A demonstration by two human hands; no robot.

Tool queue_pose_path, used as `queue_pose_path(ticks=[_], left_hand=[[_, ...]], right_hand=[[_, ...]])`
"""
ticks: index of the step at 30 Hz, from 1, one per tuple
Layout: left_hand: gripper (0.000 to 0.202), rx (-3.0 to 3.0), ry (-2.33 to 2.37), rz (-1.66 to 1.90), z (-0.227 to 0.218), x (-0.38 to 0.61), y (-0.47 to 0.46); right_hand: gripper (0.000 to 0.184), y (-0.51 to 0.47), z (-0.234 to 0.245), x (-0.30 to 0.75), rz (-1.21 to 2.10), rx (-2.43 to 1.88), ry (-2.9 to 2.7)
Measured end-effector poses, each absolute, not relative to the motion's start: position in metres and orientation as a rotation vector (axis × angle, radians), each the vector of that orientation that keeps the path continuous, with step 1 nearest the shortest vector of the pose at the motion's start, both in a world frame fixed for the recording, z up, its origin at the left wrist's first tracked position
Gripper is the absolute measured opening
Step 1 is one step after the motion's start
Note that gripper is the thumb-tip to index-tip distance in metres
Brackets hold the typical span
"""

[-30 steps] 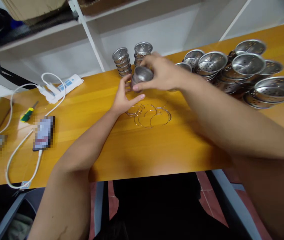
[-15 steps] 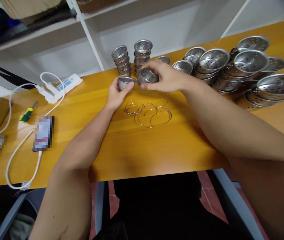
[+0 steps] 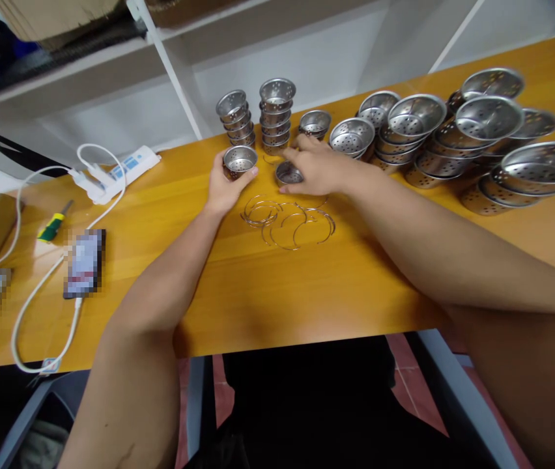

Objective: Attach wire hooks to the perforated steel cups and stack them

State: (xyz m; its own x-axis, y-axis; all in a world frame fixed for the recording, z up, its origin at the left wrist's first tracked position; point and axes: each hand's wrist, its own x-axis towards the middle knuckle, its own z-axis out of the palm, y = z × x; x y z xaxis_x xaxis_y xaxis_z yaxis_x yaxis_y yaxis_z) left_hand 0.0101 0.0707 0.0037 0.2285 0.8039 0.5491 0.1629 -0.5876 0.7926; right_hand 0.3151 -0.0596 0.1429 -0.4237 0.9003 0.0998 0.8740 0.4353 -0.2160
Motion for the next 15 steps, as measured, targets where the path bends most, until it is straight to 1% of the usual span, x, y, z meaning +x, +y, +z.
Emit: queue_pose_path(ticks=[2, 5, 8, 11, 15], left_hand=[[0.127, 1.921, 0.898, 1.398, 0.004, 0.009, 0.071], [0.125, 1.939, 0.920, 1.401, 0.003, 0.006, 0.072], [0.123, 1.945, 0.934, 1.398, 0.000, 0.003, 0.074], [0.121, 1.964, 0.918, 1.379, -0.001, 0.004, 0.073], [0.125, 1.939, 0.898, 1.388, 0.002, 0.009, 0.068]], right_hand=[[0.074, -0.073, 0.155, 0.304, 0.157, -1.471, -2.463], [0.044, -0.094, 0.169, 0.278, 0.338, -1.237, -2.634], [0.023, -0.108, 0.169, 0.255, 0.444, -1.107, -2.874], [0.017, -0.114, 0.163, 0.241, 0.386, -1.216, -2.926], [0.022, -0.118, 0.164, 0.235, 0.337, -1.339, -2.902]])
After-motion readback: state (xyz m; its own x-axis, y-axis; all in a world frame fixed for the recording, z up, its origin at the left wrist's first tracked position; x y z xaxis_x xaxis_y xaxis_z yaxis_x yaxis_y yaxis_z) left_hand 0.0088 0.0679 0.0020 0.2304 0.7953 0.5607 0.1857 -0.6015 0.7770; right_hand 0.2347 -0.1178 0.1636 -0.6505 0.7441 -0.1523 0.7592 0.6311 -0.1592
